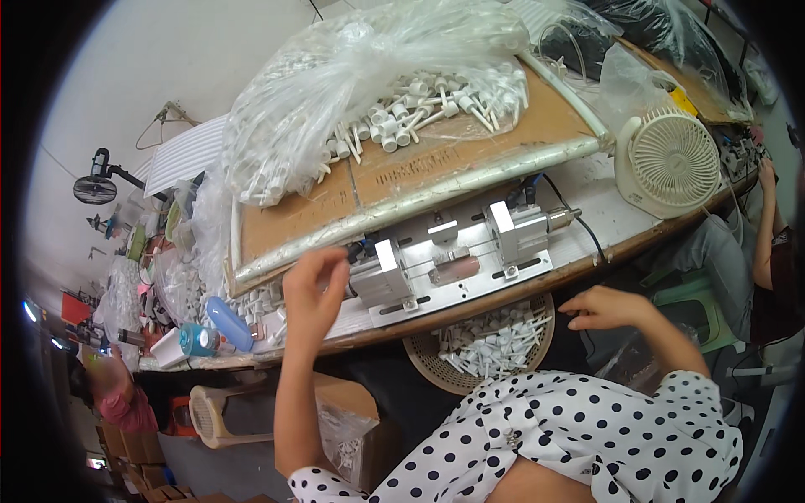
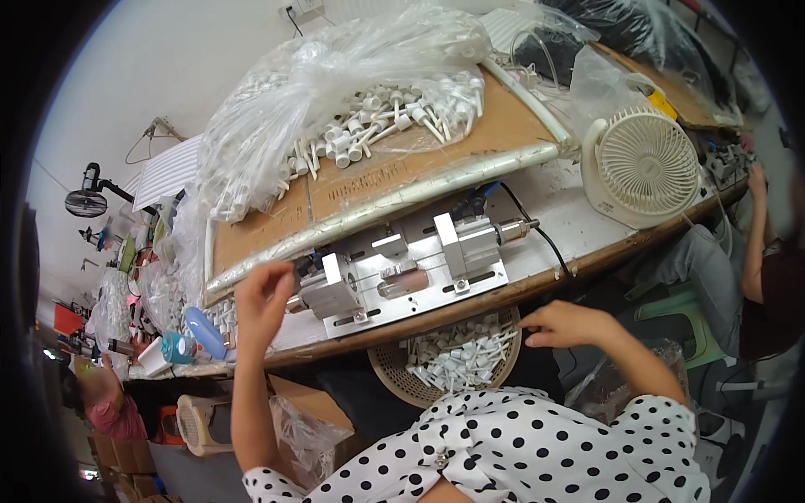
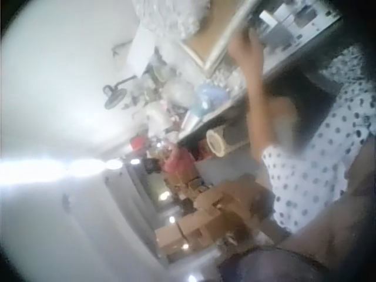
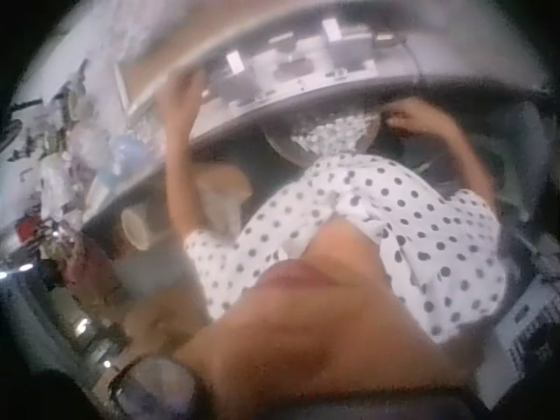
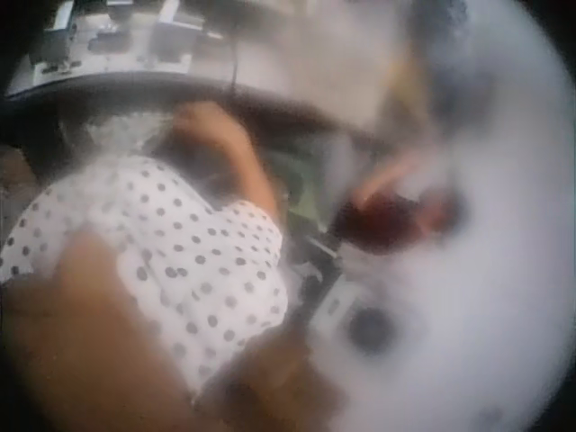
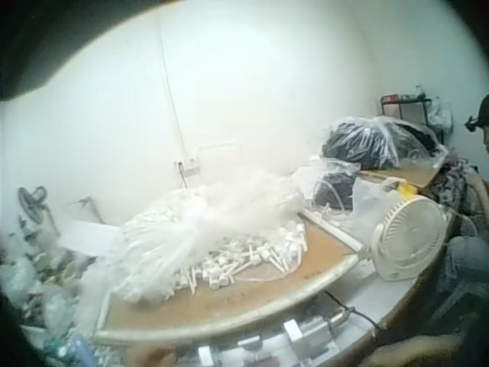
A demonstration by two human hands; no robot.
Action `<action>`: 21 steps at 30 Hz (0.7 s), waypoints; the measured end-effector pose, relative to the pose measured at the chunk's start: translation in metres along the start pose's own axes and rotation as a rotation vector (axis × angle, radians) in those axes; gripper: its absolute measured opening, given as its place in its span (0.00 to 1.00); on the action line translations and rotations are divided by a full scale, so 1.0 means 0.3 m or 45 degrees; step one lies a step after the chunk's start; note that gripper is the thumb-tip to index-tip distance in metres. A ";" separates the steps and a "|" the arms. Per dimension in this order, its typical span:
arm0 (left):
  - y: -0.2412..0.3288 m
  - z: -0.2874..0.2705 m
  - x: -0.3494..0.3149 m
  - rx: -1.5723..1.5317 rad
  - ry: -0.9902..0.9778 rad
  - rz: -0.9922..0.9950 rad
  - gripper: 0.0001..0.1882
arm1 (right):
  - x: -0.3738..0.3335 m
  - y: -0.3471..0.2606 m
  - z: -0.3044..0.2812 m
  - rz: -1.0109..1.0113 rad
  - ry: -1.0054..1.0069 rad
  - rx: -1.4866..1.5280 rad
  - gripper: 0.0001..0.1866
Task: Assembling small plastic sprayer components using a pneumatic assembly jig.
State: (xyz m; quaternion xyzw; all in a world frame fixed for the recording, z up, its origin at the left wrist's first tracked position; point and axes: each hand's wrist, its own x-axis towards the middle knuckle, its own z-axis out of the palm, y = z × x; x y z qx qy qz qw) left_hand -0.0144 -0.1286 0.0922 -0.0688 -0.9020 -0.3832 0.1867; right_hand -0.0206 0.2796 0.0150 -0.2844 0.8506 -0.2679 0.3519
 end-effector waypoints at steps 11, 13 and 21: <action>-0.189 0.301 0.498 0.612 0.359 0.421 0.22 | 0.696 -0.436 -0.595 -0.759 0.991 -0.509 0.14; -0.186 0.303 0.489 0.568 0.299 0.380 0.21 | 0.859 -0.450 -0.663 -0.763 1.061 -0.556 0.14; -0.146 0.273 0.448 0.637 0.285 0.317 0.19 | 1.266 -0.641 -0.909 -0.908 1.316 -0.915 0.18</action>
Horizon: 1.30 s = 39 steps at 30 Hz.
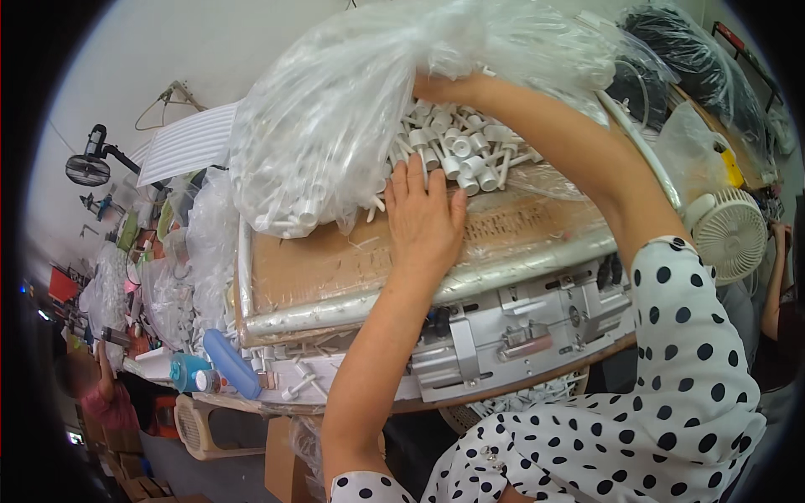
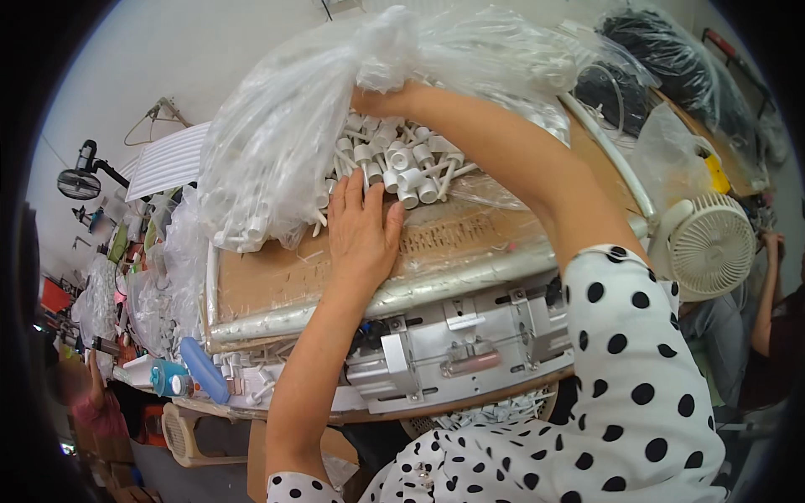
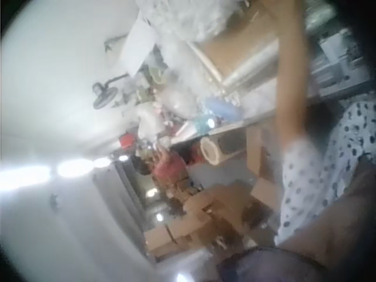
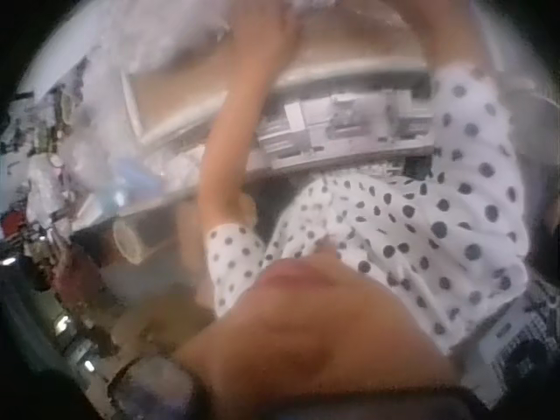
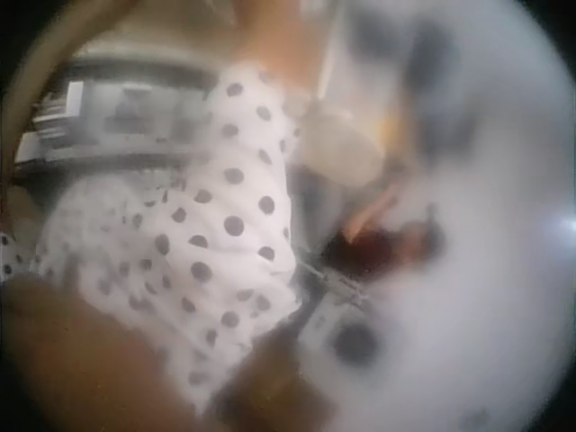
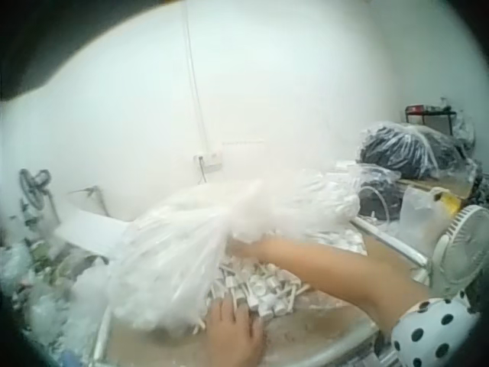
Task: Assembling small plastic sprayer components using a pneumatic assembly jig.
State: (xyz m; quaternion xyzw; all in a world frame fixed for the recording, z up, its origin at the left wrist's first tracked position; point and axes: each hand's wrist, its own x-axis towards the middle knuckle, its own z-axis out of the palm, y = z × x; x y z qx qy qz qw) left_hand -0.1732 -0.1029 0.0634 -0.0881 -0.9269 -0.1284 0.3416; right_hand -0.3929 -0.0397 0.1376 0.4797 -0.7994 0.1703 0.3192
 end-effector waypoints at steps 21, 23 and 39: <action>0.004 -0.063 -0.006 -0.196 0.211 0.005 0.17 | 0.066 0.007 0.336 0.046 -0.525 0.170 0.22; -0.001 -0.065 -0.009 -0.148 0.257 0.000 0.19 | 0.066 0.002 0.306 0.063 -0.581 0.171 0.22; -0.040 -0.023 0.019 -0.077 0.374 -0.275 0.35 | 0.072 -0.050 -0.106 0.271 -1.019 0.114 0.23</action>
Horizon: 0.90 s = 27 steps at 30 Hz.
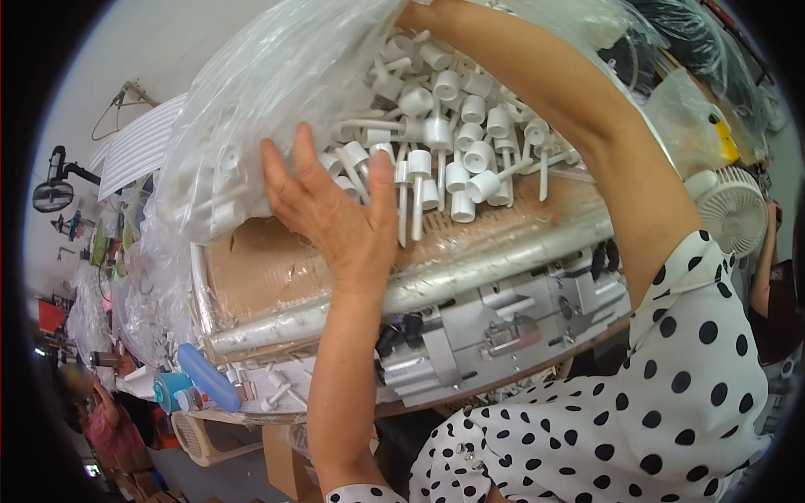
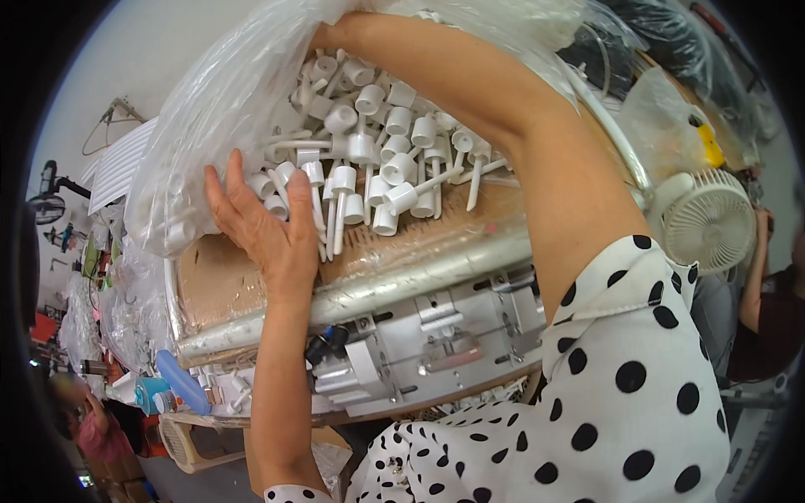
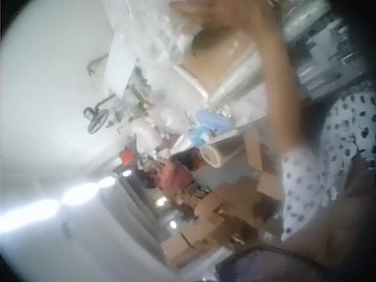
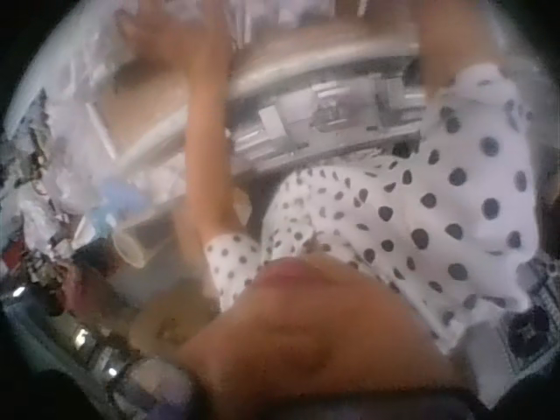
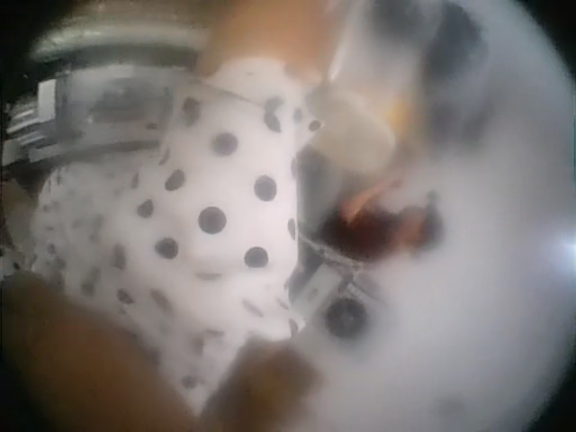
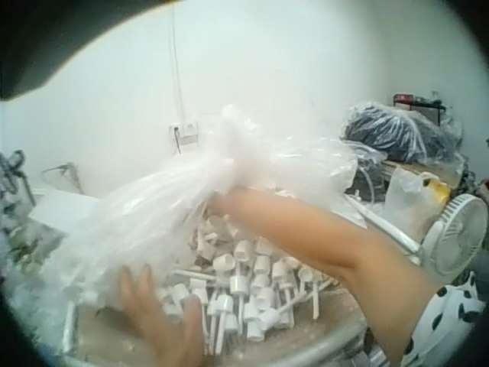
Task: Assembling small plastic sprayer components using a pneumatic assembly jig.
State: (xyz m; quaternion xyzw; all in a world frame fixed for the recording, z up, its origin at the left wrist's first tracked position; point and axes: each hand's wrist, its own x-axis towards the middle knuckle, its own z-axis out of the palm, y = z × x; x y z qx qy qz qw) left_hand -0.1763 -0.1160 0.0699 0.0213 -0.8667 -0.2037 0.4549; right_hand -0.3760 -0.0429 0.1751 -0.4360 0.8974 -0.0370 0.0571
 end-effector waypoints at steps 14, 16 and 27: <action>-0.065 0.061 0.025 0.052 0.114 -0.041 0.27 | -0.097 -0.021 0.018 -0.152 0.055 0.107 0.29; -0.070 0.044 0.026 0.069 0.101 -0.044 0.27 | -0.135 -0.038 0.013 -0.194 0.113 0.055 0.29; 0.167 -0.102 -0.032 -0.152 -0.233 0.396 0.11 | -0.784 -0.273 0.249 0.057 0.655 -0.250 0.14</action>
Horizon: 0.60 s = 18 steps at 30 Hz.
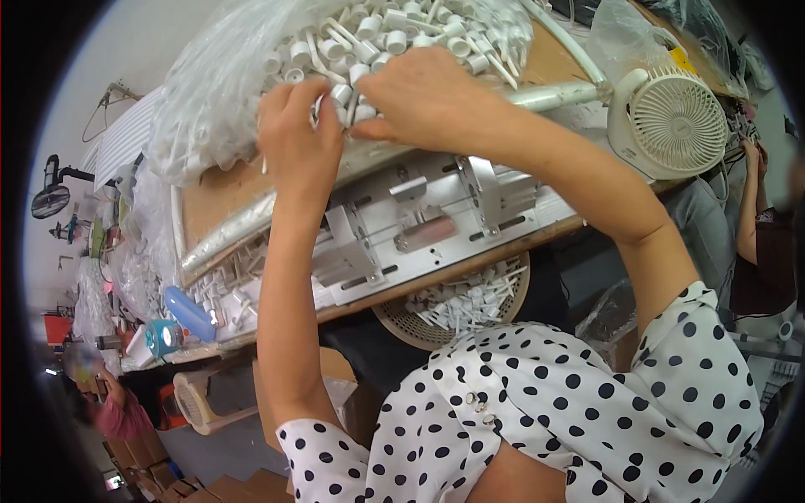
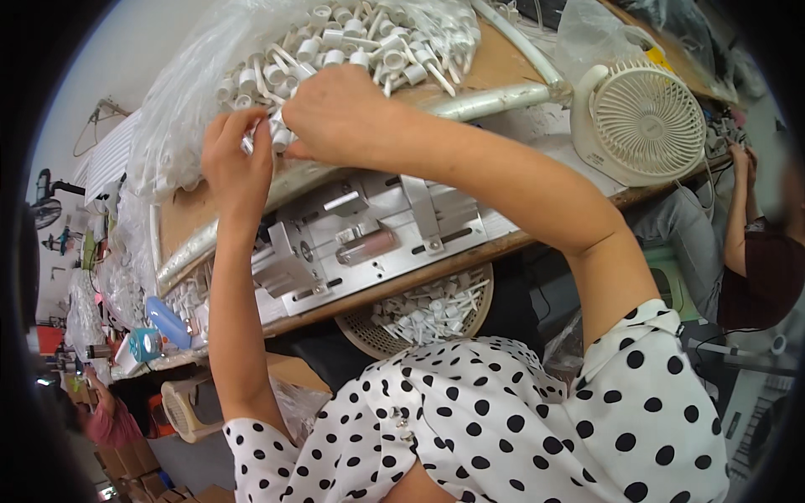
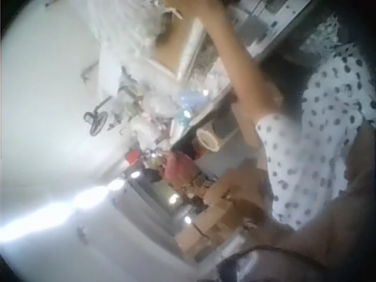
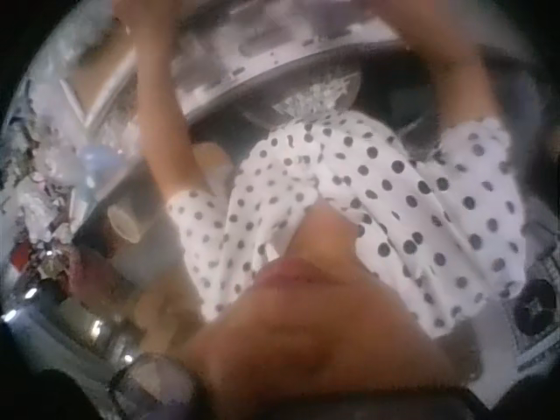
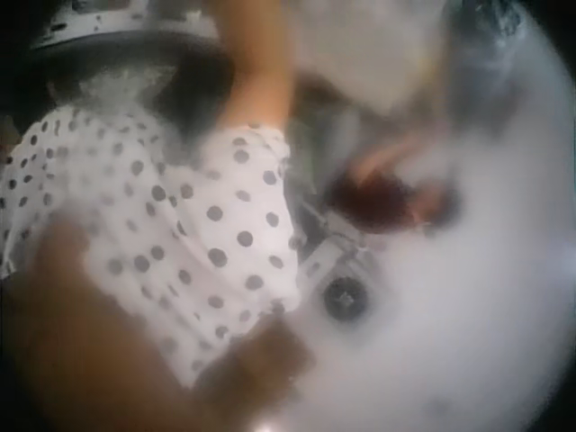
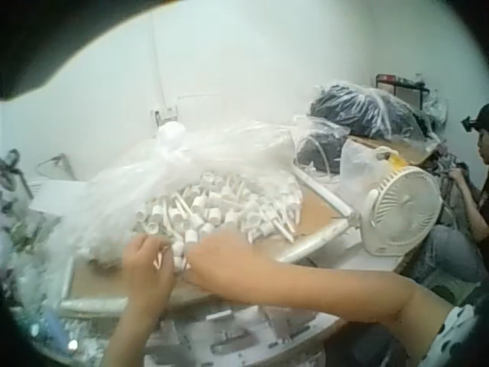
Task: Assembling small plastic sprayer components using a pneumatic assembly jig.
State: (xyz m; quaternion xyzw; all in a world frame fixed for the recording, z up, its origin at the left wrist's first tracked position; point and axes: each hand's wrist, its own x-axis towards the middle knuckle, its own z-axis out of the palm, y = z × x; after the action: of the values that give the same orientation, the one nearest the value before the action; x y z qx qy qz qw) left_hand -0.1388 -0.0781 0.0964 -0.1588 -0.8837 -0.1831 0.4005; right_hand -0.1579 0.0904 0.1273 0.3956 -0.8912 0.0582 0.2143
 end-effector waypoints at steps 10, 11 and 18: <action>-0.042 0.133 0.138 0.257 -0.434 0.069 0.12 | -0.222 0.050 -0.058 0.036 0.131 0.849 0.11; -0.037 0.140 0.161 0.400 -0.495 0.061 0.12 | -0.263 0.049 -0.054 -0.106 0.200 0.886 0.11; -0.049 0.094 0.145 0.141 -0.614 -0.246 0.12 | -0.401 -0.081 0.146 -0.516 0.274 0.817 0.08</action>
State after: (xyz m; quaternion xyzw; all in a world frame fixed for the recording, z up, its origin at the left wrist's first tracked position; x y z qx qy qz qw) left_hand -0.1907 -0.0724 0.1096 -0.0906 -0.9733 -0.1285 0.1672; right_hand -0.0831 0.1437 0.0348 0.6021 -0.7040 0.3313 0.1790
